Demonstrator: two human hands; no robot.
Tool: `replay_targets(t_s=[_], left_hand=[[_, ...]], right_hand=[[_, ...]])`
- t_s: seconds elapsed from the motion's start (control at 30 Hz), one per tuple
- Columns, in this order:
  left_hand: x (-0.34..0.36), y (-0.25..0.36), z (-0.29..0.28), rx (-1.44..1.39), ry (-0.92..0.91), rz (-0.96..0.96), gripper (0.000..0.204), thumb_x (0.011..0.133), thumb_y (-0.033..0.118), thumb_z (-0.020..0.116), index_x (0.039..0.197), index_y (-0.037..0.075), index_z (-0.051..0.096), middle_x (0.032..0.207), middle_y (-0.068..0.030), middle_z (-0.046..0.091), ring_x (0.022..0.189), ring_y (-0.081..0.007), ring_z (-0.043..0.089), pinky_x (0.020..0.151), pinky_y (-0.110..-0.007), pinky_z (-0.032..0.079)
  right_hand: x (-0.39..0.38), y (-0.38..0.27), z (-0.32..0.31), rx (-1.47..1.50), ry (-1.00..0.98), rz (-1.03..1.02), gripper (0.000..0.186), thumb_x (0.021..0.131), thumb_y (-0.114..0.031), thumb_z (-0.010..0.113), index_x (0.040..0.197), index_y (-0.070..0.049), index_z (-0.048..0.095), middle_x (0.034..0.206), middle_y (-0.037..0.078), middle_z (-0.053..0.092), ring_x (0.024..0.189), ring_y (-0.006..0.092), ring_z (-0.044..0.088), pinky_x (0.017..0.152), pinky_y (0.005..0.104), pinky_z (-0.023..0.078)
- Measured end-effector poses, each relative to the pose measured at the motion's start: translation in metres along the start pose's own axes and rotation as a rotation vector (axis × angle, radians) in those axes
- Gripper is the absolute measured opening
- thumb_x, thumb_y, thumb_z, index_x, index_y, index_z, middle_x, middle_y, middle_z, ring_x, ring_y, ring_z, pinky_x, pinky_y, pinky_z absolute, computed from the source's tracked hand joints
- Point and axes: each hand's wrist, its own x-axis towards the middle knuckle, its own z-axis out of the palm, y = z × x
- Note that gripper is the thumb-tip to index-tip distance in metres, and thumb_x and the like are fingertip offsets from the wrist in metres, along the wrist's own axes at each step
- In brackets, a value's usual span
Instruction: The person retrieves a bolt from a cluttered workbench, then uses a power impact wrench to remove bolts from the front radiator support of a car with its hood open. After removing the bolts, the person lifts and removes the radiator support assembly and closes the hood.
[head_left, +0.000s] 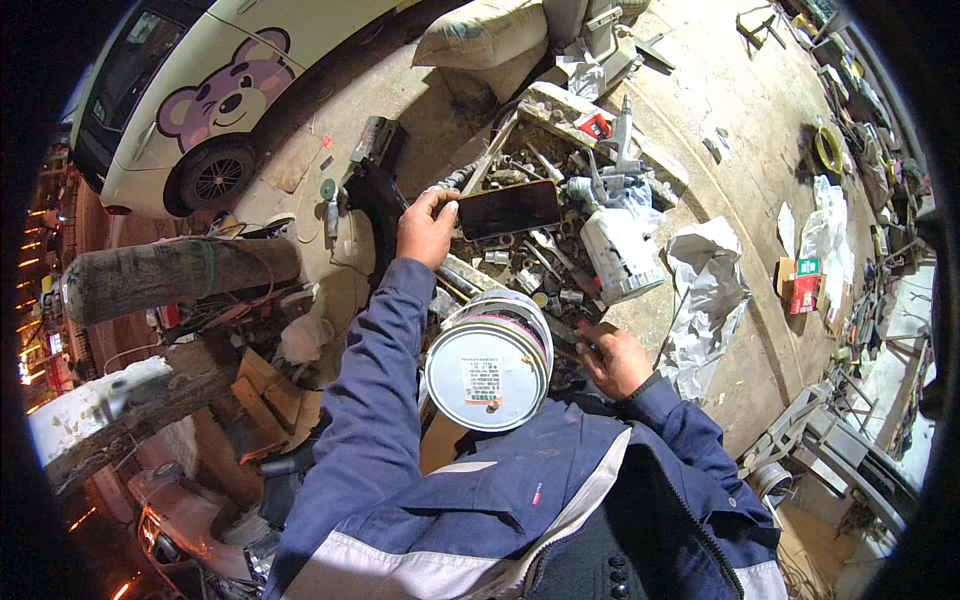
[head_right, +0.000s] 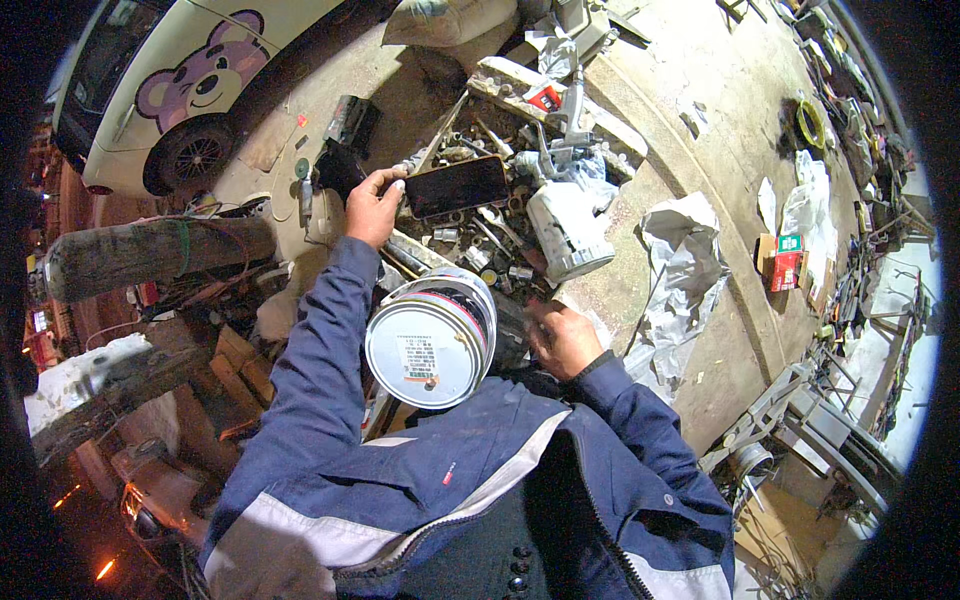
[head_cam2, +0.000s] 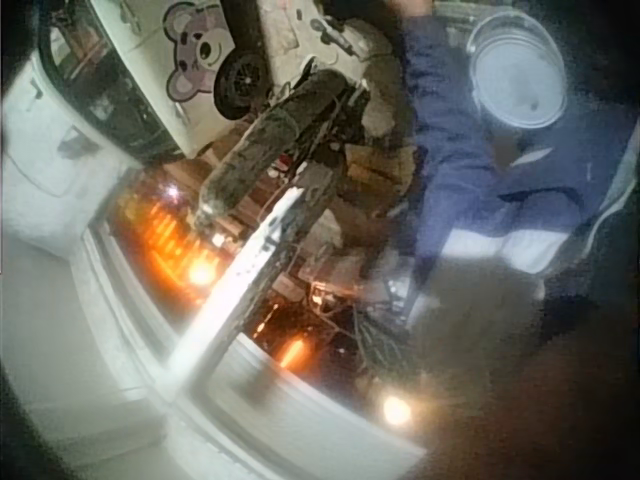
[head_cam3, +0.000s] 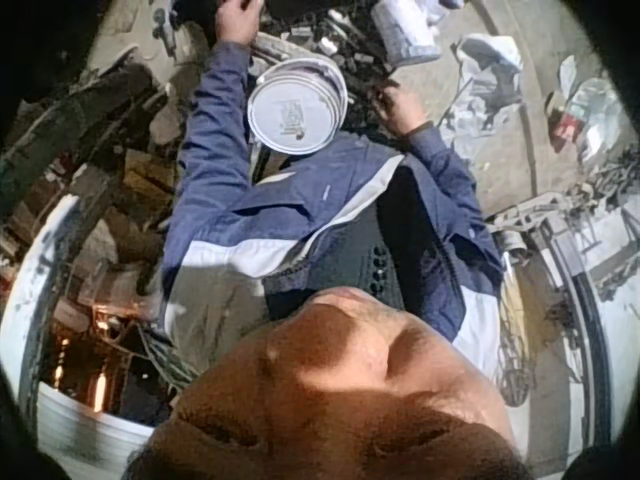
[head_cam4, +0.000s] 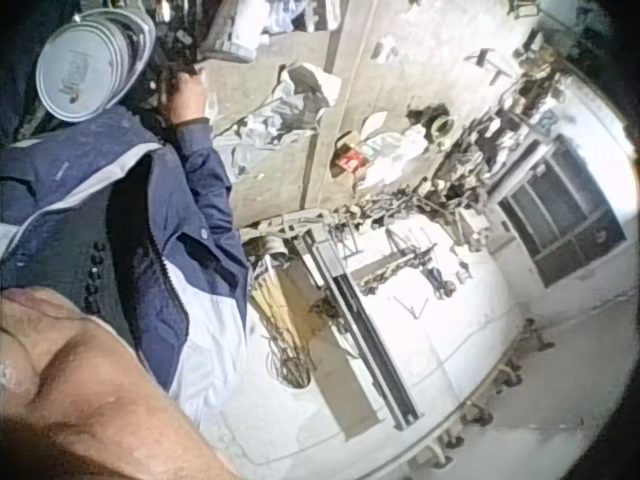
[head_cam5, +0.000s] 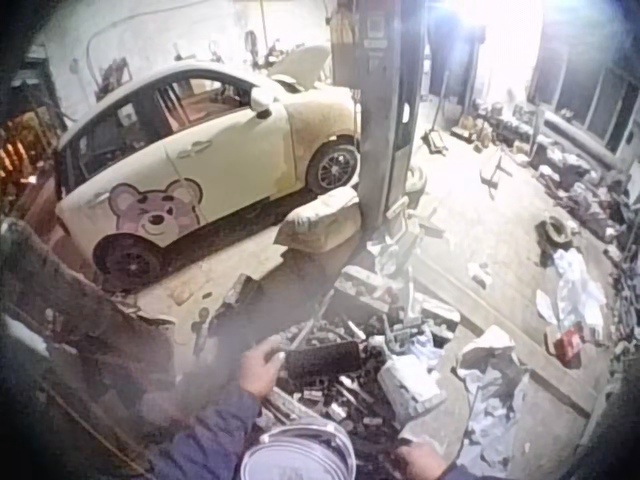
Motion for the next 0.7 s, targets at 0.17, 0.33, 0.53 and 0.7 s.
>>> replay_targets(t_s=[0.17,0.33,0.53,0.7], left_hand=[[-0.023,0.012,-0.003,-0.056,0.072,-0.057,0.015,0.097,0.009,0.073,0.11,0.004,0.08,0.088,-0.0046,0.077,0.08,-0.0101,0.067,0.075,-0.03,0.055],[-0.057,0.035,-0.006,-0.23,-0.018,-0.148,0.016,0.099,0.009,0.074,0.113,0.001,0.079,0.092,-0.0006,0.075,0.081,-0.0065,0.064,0.074,-0.027,0.053],[-0.069,0.04,-0.003,-0.272,-0.165,-0.239,0.021,0.099,0.008,0.075,0.118,0.0,0.078,0.101,-0.0061,0.079,0.089,-0.0094,0.069,0.081,-0.028,0.057],[-0.075,0.034,-0.005,-0.132,-0.344,-0.171,0.027,0.094,0.012,0.079,0.12,0.001,0.079,0.108,-0.0098,0.081,0.096,-0.0144,0.073,0.088,-0.032,0.057]], right_hand=[[0.004,0.0,-0.002,-0.008,-0.021,0.018,0.028,0.096,-0.018,0.07,0.118,-0.001,0.075,0.111,0.025,0.074,0.1,0.0449,0.072,0.087,0.0486,0.059],[0.008,-0.001,-0.003,-0.018,-0.049,0.048,0.029,0.096,-0.018,0.07,0.12,-0.002,0.075,0.11,0.025,0.074,0.099,0.0442,0.072,0.087,0.0482,0.059],[0.012,0.003,-0.001,-0.005,-0.01,0.004,0.028,0.096,-0.021,0.071,0.12,-0.005,0.075,0.107,0.025,0.074,0.097,0.0449,0.073,0.085,0.0496,0.059],[0.013,0.003,-0.003,0.038,-0.05,0.064,0.027,0.096,-0.017,0.071,0.118,-0.001,0.075,0.109,0.026,0.074,0.1,0.0444,0.073,0.088,0.0477,0.059]])
